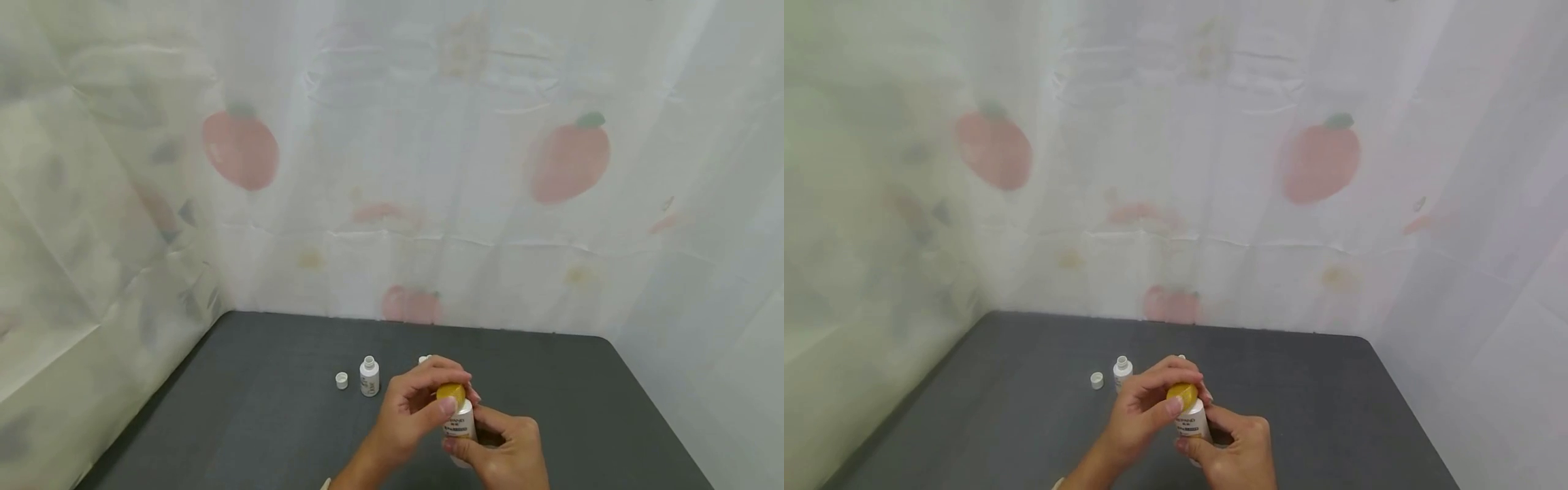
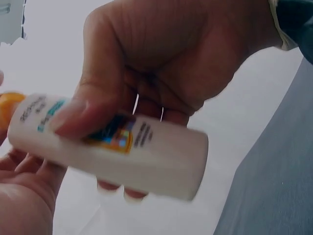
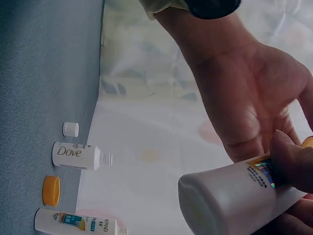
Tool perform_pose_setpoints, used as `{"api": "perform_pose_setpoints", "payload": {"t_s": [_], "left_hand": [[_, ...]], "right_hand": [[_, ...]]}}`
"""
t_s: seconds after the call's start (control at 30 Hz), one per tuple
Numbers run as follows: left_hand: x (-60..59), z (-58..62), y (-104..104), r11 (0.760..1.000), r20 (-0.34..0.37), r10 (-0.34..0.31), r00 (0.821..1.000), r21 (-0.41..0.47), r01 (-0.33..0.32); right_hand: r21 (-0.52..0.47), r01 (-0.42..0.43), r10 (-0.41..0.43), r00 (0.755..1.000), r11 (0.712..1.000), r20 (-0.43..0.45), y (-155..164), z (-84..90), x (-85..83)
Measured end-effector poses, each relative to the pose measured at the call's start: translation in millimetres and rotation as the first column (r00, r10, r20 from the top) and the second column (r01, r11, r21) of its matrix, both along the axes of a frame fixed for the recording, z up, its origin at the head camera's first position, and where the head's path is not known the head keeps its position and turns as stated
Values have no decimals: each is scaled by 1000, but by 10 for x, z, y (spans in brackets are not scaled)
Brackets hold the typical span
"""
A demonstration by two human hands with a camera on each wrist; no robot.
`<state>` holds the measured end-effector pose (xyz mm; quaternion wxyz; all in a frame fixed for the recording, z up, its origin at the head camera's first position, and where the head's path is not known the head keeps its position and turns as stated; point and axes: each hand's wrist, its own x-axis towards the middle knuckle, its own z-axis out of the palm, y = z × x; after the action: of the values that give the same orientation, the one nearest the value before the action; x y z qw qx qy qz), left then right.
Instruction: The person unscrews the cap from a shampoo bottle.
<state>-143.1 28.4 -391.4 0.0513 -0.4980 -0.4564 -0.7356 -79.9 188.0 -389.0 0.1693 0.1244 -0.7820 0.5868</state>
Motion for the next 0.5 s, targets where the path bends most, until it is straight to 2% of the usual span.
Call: {"api": "perform_pose_setpoints", "payload": {"t_s": [0.1,0.27,0.37,0.5], "left_hand": [[-19,-15,-34,1000,2,-29,1000,6,29],[5,7,-25,998,80,-34,996,48,30],[19,32,-3,998,107,-14,994,57,8],[22,51,38,997,68,39,997,61,-43]], "right_hand": [[-4,-1,1,999,1000,41,5,6,7],[-9,-13,14,998,1000,69,4,7,17],[1,-20,20,999,1000,37,-4,3,14],[24,-24,25,999,999,-31,-14,-4,6]]}}
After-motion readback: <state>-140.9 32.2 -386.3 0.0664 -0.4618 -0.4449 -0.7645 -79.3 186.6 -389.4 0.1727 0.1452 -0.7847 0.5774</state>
